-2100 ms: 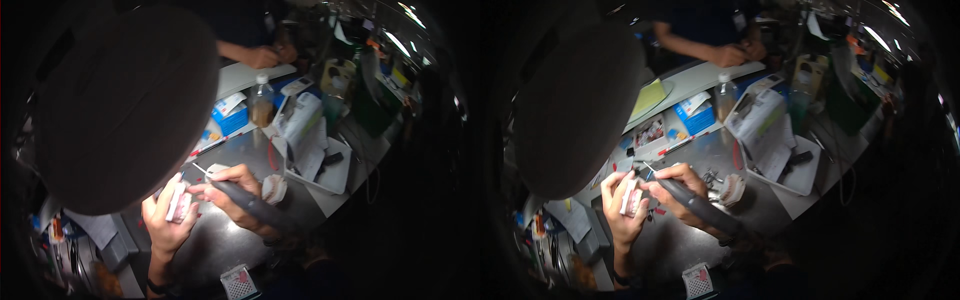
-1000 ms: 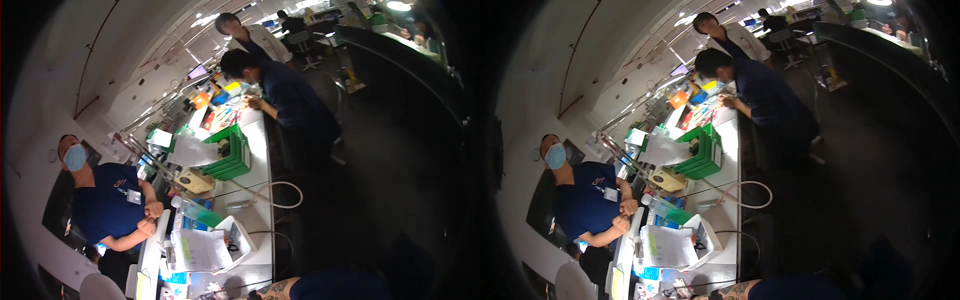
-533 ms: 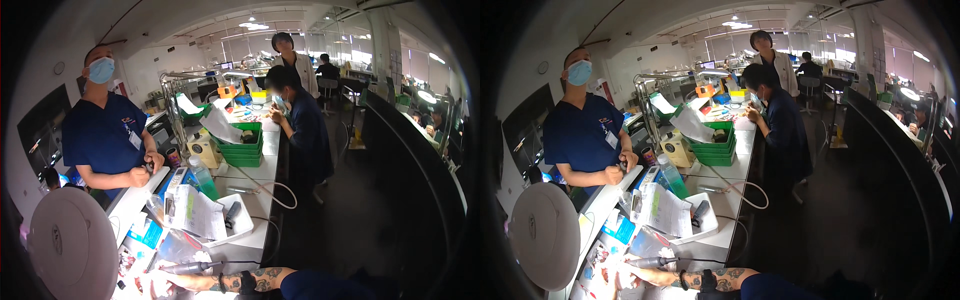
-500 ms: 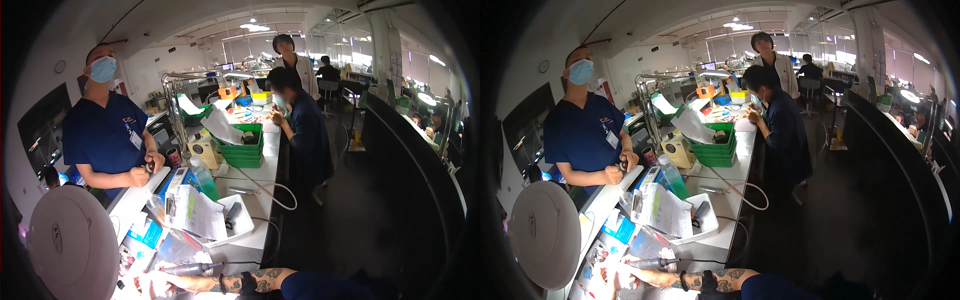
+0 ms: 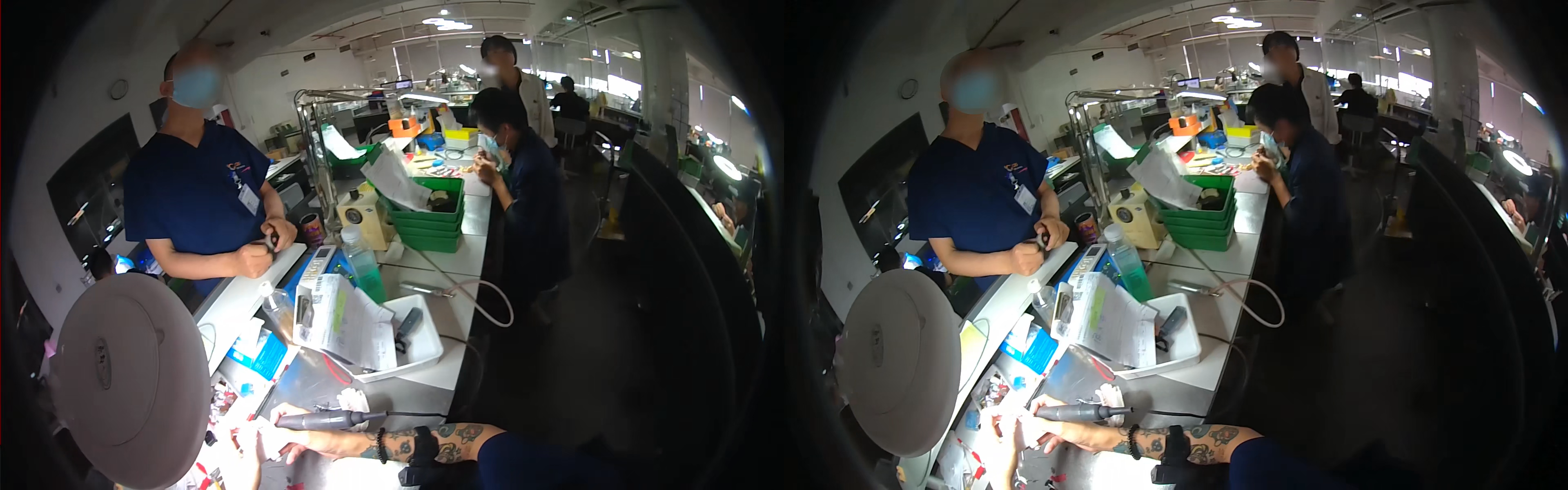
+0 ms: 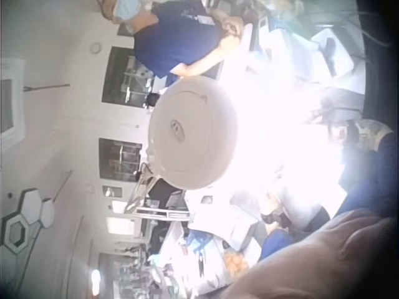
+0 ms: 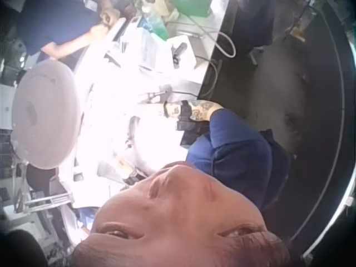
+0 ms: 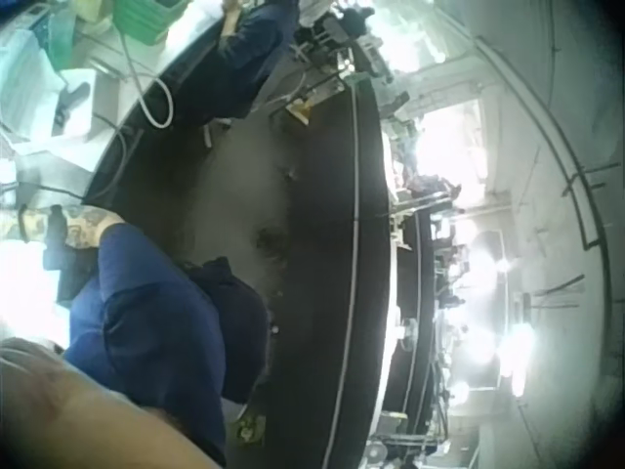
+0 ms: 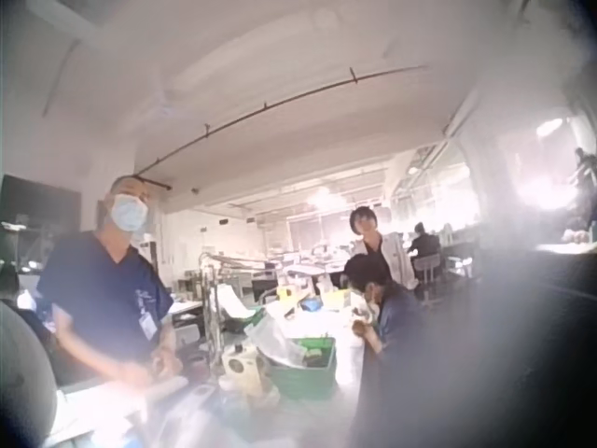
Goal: Using a rotary tool to grind and shape a dental prosthetic model and individual teeth components.
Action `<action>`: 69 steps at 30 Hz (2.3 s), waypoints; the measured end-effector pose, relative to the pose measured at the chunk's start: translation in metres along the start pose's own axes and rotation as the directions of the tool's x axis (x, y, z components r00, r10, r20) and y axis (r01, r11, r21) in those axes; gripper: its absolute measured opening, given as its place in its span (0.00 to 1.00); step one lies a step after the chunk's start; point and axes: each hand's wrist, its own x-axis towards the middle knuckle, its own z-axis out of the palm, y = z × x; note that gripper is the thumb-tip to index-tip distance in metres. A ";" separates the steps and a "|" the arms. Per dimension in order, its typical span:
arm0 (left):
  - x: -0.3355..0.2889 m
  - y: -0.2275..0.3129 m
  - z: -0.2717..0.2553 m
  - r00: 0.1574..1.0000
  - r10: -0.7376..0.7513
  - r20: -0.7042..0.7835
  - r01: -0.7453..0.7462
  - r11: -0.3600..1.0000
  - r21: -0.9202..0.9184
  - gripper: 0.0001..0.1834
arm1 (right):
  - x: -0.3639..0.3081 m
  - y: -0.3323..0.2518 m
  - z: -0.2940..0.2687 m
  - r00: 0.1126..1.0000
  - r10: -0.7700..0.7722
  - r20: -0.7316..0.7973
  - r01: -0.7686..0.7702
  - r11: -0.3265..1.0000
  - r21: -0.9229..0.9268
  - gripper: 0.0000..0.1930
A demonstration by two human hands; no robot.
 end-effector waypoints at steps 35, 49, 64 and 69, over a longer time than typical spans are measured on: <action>-0.007 -0.032 -0.015 0.991 -0.025 0.131 0.036 0.996 -0.082 0.22 | -0.002 -0.014 0.014 0.970 -0.222 -0.096 0.156 0.877 -0.454 0.07; -0.007 -0.041 -0.008 0.988 -0.002 0.154 0.004 1.000 -0.013 0.12 | -0.005 -0.028 0.018 0.983 -0.178 -0.053 0.123 0.839 -0.530 0.13; -0.001 -0.016 0.024 0.972 0.215 -0.100 -0.179 0.943 0.282 0.19 | 0.002 -0.025 0.004 0.989 -0.082 -0.123 0.067 0.990 -0.122 0.13; -0.005 -0.013 0.009 0.989 0.133 -0.070 -0.122 0.983 0.138 0.17 | 0.000 -0.019 0.010 0.986 -0.120 -0.118 0.099 0.981 -0.169 0.15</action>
